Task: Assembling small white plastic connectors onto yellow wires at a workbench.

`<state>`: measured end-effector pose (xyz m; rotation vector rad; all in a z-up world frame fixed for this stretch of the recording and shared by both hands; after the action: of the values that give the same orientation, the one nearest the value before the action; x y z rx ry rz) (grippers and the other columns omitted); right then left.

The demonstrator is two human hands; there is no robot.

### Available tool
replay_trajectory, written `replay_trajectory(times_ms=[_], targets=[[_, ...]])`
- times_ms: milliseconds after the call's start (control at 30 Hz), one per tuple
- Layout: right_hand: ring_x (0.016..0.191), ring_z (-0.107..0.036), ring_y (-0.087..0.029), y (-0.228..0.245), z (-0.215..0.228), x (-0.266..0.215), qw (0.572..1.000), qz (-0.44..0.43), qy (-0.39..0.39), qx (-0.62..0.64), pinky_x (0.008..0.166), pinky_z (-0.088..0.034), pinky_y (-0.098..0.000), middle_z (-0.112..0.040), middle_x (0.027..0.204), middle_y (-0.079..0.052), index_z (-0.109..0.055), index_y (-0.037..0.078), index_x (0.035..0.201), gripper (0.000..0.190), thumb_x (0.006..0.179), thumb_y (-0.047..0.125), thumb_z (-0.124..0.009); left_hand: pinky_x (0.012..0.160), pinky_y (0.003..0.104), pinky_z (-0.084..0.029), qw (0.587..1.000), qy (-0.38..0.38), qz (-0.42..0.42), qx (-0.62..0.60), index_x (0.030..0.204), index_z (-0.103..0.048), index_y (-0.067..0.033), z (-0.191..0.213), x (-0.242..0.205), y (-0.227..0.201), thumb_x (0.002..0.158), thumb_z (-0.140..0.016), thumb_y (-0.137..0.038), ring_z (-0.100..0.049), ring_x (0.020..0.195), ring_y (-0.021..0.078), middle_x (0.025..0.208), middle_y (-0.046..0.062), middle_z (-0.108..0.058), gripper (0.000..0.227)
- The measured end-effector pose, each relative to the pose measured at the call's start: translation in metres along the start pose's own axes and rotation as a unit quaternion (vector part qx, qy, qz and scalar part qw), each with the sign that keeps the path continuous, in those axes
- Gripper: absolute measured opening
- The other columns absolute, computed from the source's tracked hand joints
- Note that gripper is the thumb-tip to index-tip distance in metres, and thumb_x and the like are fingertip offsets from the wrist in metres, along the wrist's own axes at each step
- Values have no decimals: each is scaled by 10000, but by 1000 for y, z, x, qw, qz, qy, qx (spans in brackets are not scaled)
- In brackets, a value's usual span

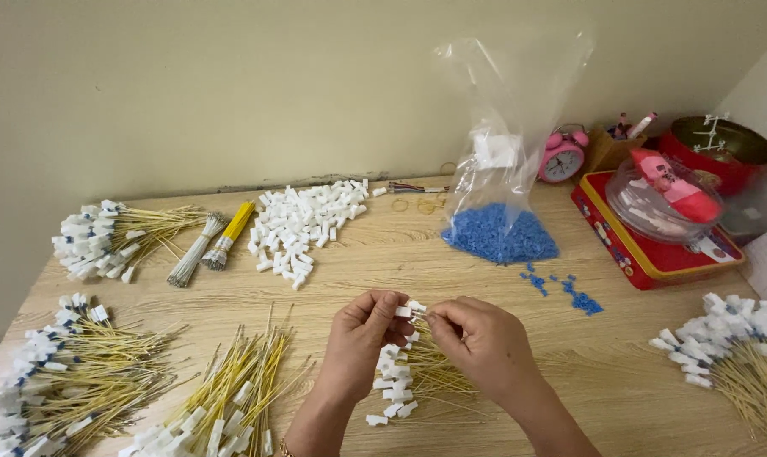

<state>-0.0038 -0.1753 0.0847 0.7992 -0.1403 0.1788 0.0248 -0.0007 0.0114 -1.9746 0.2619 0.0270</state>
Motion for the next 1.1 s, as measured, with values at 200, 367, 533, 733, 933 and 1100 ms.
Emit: replay_trajectory(times_ms=[200,367,533,733,933,1100], targets=[[678,-724,-156,0,-3,-1,1000,6,-9,-2,612,-559,-312,-770,828,-25,-780,89,946,168,867,219,-709,654,270,-569,999,0,1,37,1044,-732,-1,-4,-6,0,1009,-605,-233,-690,725,124,802,71,-733,266],[708,-721,-143,-1,-5,0,995,-48,56,64,646,-568,-301,-761,864,-34,-740,81,1051,197,912,205,-675,652,272,-557,999,3,-15,33,1034,-736,5,2,-1,10,1007,-614,-210,-671,712,120,807,56,-728,247],[718,-683,-145,-11,-10,1,989,-69,56,115,663,-556,-302,-749,826,-56,-679,31,1031,169,924,162,-667,652,272,-555,999,7,-19,34,1023,-738,11,1,-1,10,1017,-612,-220,-663,704,115,799,60,-723,264],[654,-682,-153,-13,-16,-1,995,-48,21,89,613,-551,-311,-731,785,-60,-675,59,996,134,910,162,-683,647,276,-549,1000,0,-11,17,1023,-735,4,-1,4,22,1016,-618,-217,-656,699,121,789,66,-726,251],[635,-686,-184,-11,-17,-2,997,0,-16,80,588,-541,-330,-712,787,-86,-649,51,954,110,889,134,-680,653,286,-571,1000,-5,3,2,1002,-733,-2,-7,2,23,1000,-629,-206,-671,714,123,791,60,-724,230],[665,-696,-239,-16,-19,1,998,-33,7,47,609,-537,-357,-709,809,-101,-650,56,955,139,907,185,-672,685,289,-573,999,-14,9,35,997,-726,10,-1,7,29,1007,-630,-241,-669,737,127,811,49,-730,268]])
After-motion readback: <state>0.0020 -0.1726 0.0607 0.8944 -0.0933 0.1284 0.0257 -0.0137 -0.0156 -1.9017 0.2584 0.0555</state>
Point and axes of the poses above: each hand's wrist, its own x-axis towards the middle knuckle, its own z-axis out of the back of the hand, y = z × x, the point moved 3 cm from there along x, towards the middle knuckle
